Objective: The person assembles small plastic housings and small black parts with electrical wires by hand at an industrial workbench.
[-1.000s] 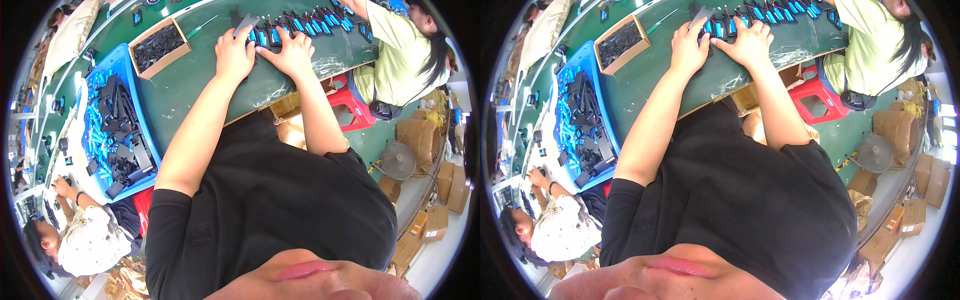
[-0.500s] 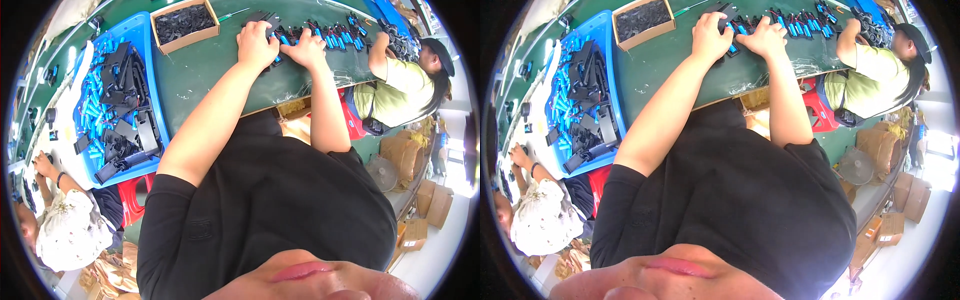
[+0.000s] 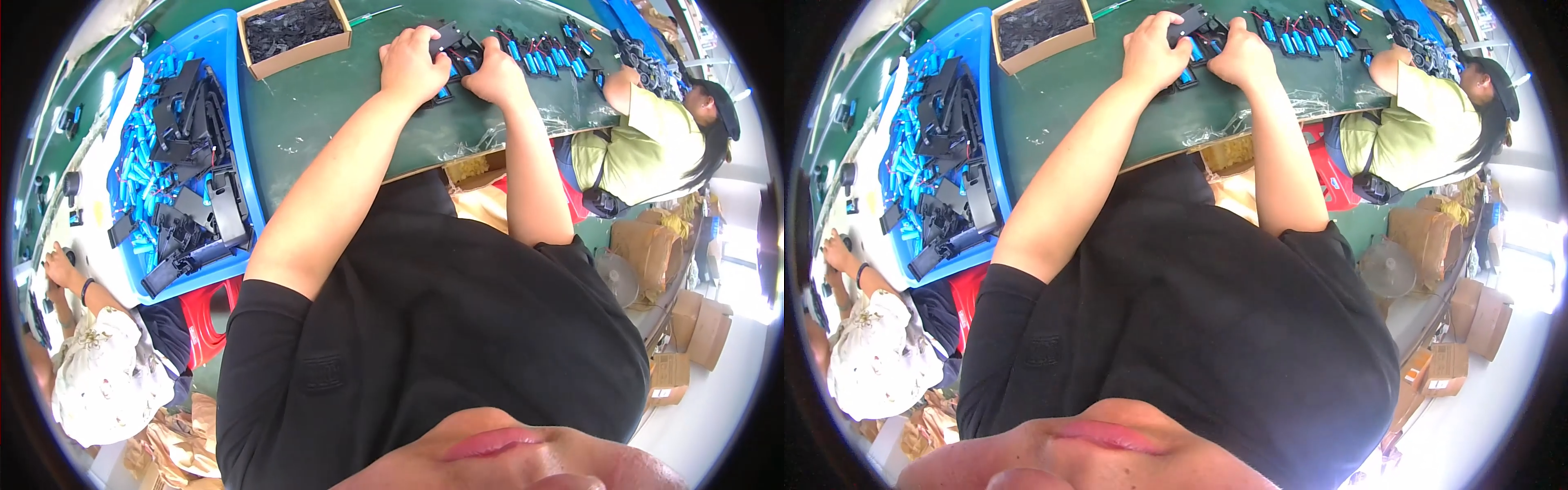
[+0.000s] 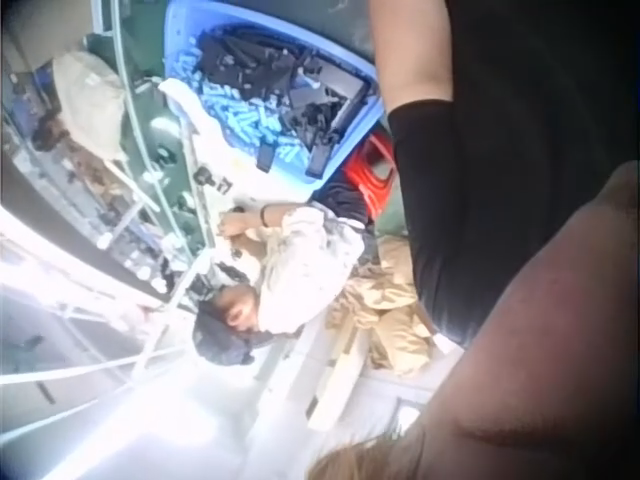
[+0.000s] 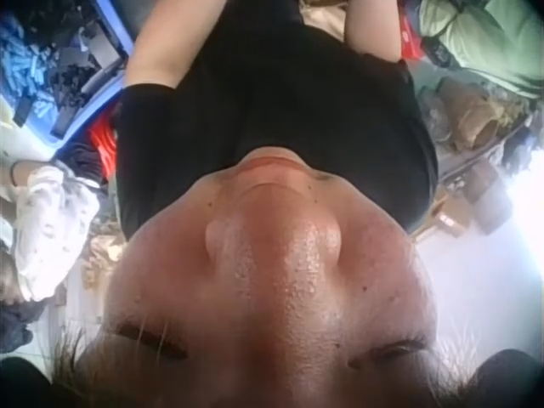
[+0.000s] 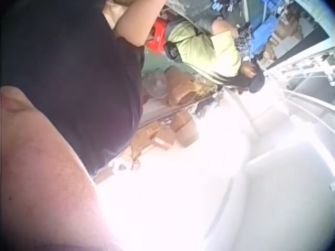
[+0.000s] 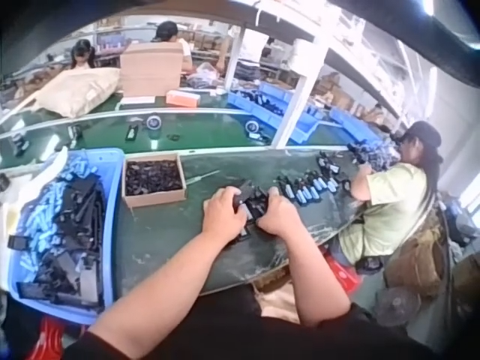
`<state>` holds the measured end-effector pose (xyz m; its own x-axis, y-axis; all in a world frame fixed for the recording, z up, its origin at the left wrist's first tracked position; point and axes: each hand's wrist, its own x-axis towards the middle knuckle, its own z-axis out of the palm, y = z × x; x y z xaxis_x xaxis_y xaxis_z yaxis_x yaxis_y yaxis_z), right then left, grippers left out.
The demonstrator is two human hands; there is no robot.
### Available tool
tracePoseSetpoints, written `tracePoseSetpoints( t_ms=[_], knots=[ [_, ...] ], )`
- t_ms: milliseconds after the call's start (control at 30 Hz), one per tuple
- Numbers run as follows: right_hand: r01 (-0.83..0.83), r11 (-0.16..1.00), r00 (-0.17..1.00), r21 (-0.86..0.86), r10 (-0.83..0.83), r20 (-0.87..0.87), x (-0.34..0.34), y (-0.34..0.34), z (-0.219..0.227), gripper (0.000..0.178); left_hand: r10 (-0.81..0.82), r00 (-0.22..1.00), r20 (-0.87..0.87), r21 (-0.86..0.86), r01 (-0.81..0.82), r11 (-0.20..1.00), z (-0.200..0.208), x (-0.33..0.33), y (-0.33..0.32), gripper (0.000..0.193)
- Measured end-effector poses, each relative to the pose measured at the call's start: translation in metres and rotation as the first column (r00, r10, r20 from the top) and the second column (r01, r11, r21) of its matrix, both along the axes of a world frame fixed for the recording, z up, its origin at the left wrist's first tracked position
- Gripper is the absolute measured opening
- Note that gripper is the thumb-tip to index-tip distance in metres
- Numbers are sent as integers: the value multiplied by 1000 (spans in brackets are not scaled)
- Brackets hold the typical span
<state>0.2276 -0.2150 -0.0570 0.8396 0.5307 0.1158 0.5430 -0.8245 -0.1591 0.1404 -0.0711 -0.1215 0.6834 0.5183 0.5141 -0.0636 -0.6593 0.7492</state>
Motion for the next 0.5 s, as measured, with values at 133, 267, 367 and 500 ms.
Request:
tracePoseSetpoints(
  t_ms=[133,267,367,500],
  knots=[
    [21,999,999,34,-22,26,2,-8,-1,64,-5,1000,-3,-15,5,1000,5,0,-1,37],
    [-1,983,1000,185,4,-16,11,-22,-9,72,28,991,132,-7,-27,1000,9,-1,-2,38],
    [158,874,954,460,-15,-299,35,-42,-6,61,62,974,218,22,-68,997,10,-3,-2,39],
    [185,905,983,384,-170,-75,89,-62,24,64,77,988,136,-78,-67,995,4,-4,1,39]
  ],
)
